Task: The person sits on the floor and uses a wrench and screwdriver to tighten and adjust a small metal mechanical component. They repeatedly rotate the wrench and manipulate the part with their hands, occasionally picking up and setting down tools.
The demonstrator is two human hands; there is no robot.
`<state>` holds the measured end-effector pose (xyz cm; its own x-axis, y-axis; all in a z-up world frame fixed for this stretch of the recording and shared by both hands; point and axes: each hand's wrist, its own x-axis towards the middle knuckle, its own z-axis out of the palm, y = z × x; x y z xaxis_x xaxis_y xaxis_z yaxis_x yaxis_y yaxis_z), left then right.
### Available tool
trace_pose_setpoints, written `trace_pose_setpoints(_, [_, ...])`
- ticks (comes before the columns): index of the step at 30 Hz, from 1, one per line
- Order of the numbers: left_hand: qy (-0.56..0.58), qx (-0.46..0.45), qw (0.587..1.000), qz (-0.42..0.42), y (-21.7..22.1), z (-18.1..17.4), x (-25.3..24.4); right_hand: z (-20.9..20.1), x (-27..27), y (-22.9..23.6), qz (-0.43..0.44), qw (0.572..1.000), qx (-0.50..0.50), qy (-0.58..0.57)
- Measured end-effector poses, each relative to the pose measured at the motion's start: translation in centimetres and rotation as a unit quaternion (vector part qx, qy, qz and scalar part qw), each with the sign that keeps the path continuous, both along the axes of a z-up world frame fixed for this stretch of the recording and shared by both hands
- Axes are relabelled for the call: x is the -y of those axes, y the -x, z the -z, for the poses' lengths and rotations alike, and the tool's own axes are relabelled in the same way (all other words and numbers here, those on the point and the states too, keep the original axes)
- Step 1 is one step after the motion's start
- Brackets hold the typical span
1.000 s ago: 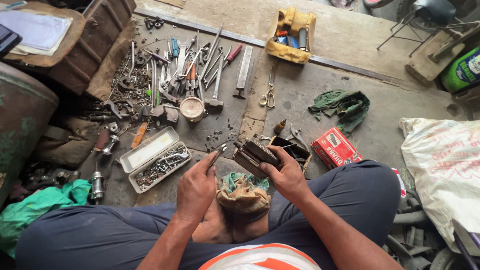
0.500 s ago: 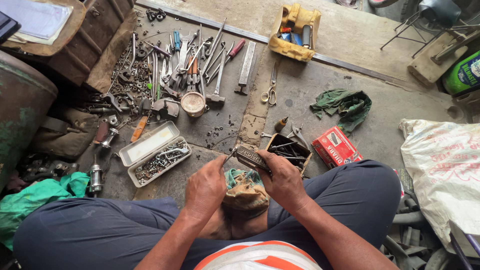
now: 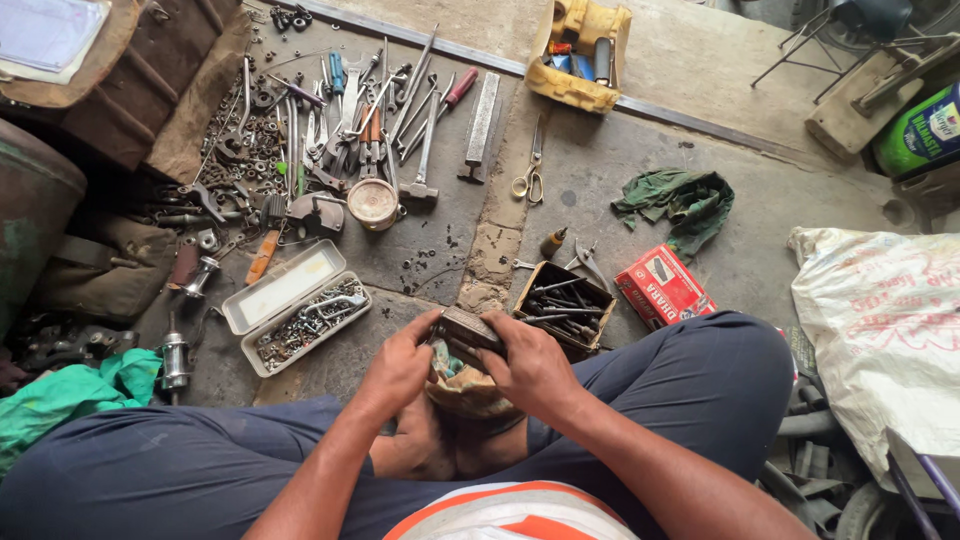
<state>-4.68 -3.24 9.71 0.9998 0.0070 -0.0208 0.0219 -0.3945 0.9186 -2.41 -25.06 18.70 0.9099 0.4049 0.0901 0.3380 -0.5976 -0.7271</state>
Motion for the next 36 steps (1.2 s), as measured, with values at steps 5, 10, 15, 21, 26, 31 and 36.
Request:
trace_pose_setpoints(5, [0.317, -0.229, 0.915, -0.098, -1.2, 2.6, 0.4, 0.1, -2.2, -2.1, 0.002, 0.995, -0.093, 0.024])
trace_pose_setpoints(10, [0.227, -0.337, 0.875, -0.263, -1.5, 4.3, 0.9, 0.1, -6.6, -3.8, -0.003, 0.977, -0.183, 0.109])
trace_pose_setpoints(15, [0.435, -0.283, 0.795, -0.314, -2.7, 5.8, -2.1, 2.6, -8.5, -9.0, -0.011, 0.923, -0.385, -0.014])
trace_pose_setpoints(21, [0.531, -0.215, 0.768, -0.286, -3.3, 6.6, -4.7, 15.3, -5.7, -18.6, 0.046, 0.983, -0.103, 0.141])
trace_pose_setpoints(26, [0.551, -0.239, 0.729, -0.33, -3.5, 6.6, -4.6, 23.2, -7.2, -19.9, -0.045, 0.991, -0.011, 0.128])
trace_pose_setpoints(31, [0.579, -0.244, 0.717, -0.301, -3.4, 5.9, -4.8, 24.2, -10.6, -20.7, -0.025, 0.986, 0.008, 0.167])
trace_pose_setpoints(36, [0.55, -0.26, 0.729, -0.313, -3.6, 5.5, -4.7, 23.0, -12.3, -20.9, -0.005, 0.98, -0.006, 0.197])
